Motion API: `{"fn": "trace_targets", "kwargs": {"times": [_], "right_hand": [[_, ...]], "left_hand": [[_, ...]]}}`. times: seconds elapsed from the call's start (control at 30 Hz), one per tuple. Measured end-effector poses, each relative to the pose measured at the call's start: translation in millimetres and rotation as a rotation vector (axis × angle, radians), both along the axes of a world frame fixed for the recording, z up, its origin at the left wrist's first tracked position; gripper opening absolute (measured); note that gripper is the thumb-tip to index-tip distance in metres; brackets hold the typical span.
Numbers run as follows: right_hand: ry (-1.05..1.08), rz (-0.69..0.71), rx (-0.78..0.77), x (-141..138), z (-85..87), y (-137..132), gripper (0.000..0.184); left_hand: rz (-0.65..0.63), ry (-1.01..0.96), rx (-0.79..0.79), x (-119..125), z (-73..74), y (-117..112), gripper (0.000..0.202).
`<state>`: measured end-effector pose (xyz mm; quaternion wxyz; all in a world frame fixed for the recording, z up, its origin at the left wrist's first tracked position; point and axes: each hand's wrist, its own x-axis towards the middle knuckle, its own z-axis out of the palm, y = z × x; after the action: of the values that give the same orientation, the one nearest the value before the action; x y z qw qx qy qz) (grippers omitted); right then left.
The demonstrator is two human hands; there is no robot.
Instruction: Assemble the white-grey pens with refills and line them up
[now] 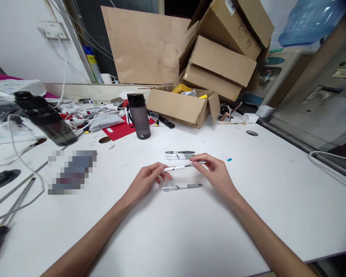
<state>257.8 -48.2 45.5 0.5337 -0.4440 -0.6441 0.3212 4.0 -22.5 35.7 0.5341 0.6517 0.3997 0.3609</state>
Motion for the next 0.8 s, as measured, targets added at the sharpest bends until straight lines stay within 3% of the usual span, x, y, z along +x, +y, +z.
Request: {"fn": "trace_targets", "kwargs": {"times": [0.37,0.8], "right_hand": [[0.094,-0.191,-0.03,4.9,-4.4,3.8,0.024],[0.139,-0.241,-0.054,11.2,-3.8,7.2,0.026]], "left_hand": [[0.052,-0.051,-0.038,-0.9,0.7,-0.1,0.036],[0.105,-0.083,-0.029,-3.9,-2.8,2.4,0.038]]}}
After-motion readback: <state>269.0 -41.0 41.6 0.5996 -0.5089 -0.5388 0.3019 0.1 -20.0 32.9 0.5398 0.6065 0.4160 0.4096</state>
